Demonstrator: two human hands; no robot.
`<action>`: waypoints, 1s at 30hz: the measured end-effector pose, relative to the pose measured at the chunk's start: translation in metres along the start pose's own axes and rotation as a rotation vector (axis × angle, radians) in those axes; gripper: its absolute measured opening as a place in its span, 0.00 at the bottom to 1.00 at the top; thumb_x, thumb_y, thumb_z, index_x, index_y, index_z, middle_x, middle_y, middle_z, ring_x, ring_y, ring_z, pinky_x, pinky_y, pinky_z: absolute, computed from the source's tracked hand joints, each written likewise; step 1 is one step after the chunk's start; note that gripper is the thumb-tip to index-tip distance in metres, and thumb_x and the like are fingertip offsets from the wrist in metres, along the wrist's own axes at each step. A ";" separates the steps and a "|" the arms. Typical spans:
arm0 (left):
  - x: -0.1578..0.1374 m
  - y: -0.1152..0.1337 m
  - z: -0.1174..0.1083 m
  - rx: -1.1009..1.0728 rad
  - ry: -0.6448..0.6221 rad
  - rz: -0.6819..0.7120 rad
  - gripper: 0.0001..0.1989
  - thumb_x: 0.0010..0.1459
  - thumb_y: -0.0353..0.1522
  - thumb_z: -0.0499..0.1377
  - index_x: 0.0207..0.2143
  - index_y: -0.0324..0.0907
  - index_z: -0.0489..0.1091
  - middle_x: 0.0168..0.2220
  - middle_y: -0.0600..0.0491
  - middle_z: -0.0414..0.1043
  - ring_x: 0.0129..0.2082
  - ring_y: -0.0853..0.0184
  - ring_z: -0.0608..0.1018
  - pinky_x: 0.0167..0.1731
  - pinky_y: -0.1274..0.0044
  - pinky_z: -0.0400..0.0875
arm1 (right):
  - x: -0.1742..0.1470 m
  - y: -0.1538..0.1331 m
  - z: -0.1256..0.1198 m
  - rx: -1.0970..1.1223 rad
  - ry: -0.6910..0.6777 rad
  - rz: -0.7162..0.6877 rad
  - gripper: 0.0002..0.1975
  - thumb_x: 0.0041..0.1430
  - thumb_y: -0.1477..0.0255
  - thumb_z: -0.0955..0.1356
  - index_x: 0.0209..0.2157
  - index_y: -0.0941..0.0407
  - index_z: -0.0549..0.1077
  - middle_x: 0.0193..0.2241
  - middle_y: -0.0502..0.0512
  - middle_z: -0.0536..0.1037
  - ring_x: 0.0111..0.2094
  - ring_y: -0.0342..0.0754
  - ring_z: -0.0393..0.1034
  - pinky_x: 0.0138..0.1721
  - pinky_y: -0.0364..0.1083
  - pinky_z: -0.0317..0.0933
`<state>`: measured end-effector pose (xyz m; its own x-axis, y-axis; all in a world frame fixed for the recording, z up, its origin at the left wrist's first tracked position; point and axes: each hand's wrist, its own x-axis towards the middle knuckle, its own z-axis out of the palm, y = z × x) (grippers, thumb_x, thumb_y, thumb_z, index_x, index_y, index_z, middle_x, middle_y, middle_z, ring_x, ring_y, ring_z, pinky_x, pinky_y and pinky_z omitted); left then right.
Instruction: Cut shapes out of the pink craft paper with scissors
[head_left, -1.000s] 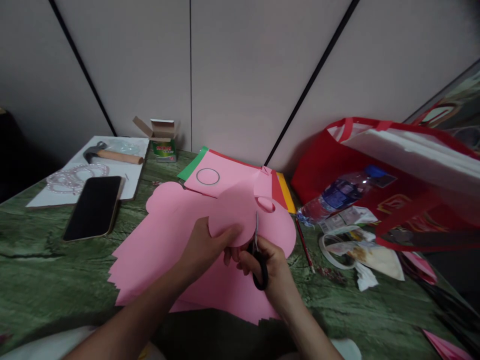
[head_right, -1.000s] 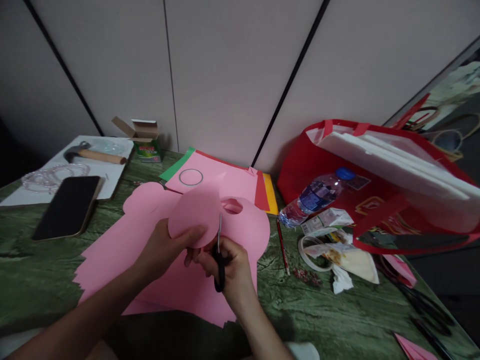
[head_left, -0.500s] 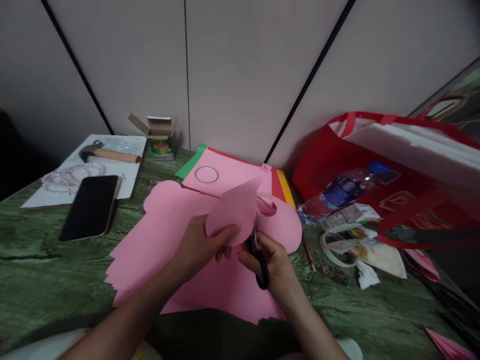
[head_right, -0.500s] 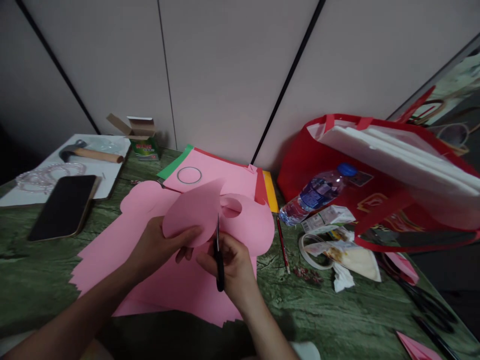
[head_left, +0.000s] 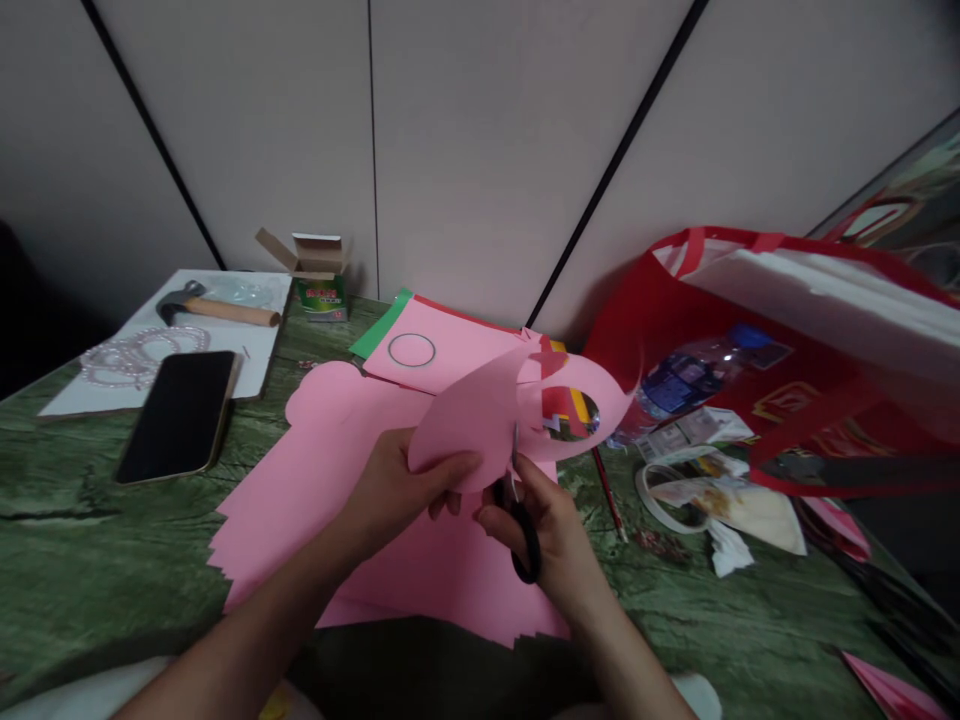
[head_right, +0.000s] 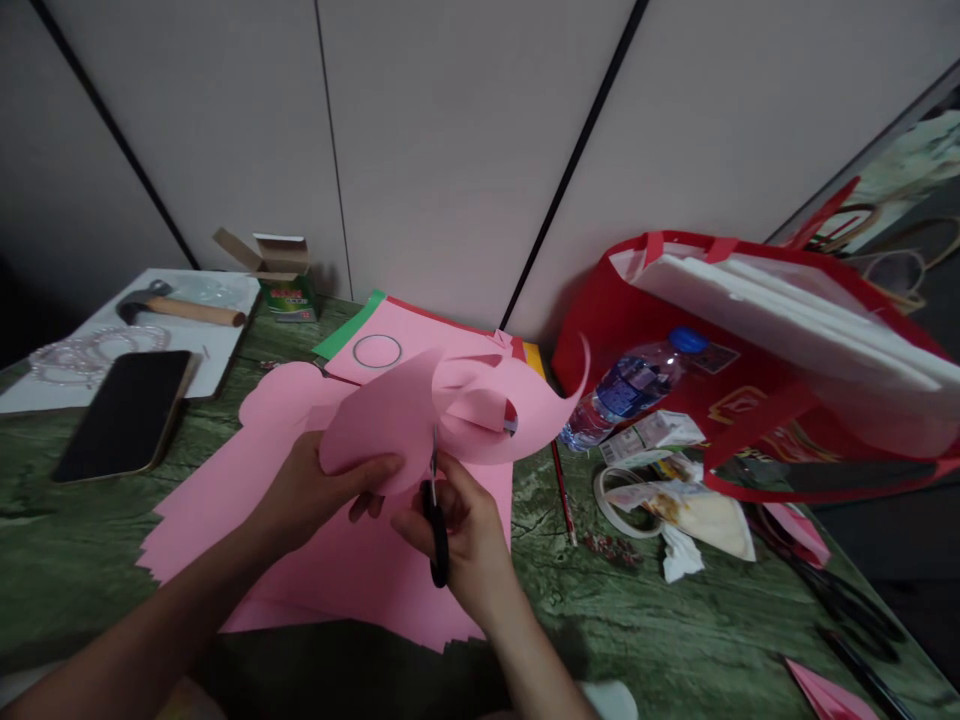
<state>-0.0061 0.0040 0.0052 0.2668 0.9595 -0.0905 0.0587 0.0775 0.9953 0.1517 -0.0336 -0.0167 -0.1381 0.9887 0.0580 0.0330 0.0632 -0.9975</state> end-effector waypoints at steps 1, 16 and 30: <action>0.001 0.000 -0.001 0.014 0.014 0.000 0.14 0.50 0.34 0.61 0.16 0.37 0.66 0.12 0.58 0.66 0.12 0.77 0.66 0.14 0.84 0.60 | 0.001 -0.001 0.000 0.017 -0.021 0.012 0.10 0.49 0.66 0.71 0.31 0.55 0.67 0.20 0.45 0.64 0.22 0.41 0.57 0.23 0.41 0.53; -0.002 0.004 0.000 0.124 -0.005 -0.043 0.18 0.50 0.34 0.60 0.11 0.38 0.61 0.09 0.59 0.60 0.11 0.78 0.62 0.13 0.83 0.55 | 0.001 -0.002 -0.002 0.073 -0.015 0.053 0.12 0.47 0.66 0.72 0.25 0.57 0.66 0.21 0.45 0.62 0.23 0.41 0.54 0.24 0.41 0.49; -0.002 0.007 0.002 0.053 -0.013 -0.124 0.17 0.46 0.34 0.61 0.10 0.39 0.61 0.07 0.59 0.57 0.10 0.77 0.59 0.11 0.82 0.52 | 0.001 -0.004 -0.002 0.099 -0.035 0.074 0.13 0.45 0.67 0.73 0.27 0.58 0.67 0.22 0.45 0.63 0.24 0.40 0.55 0.25 0.41 0.51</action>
<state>-0.0043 0.0016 0.0124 0.2668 0.9397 -0.2137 0.1431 0.1807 0.9731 0.1535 -0.0327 -0.0130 -0.1735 0.9847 -0.0152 -0.0536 -0.0249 -0.9983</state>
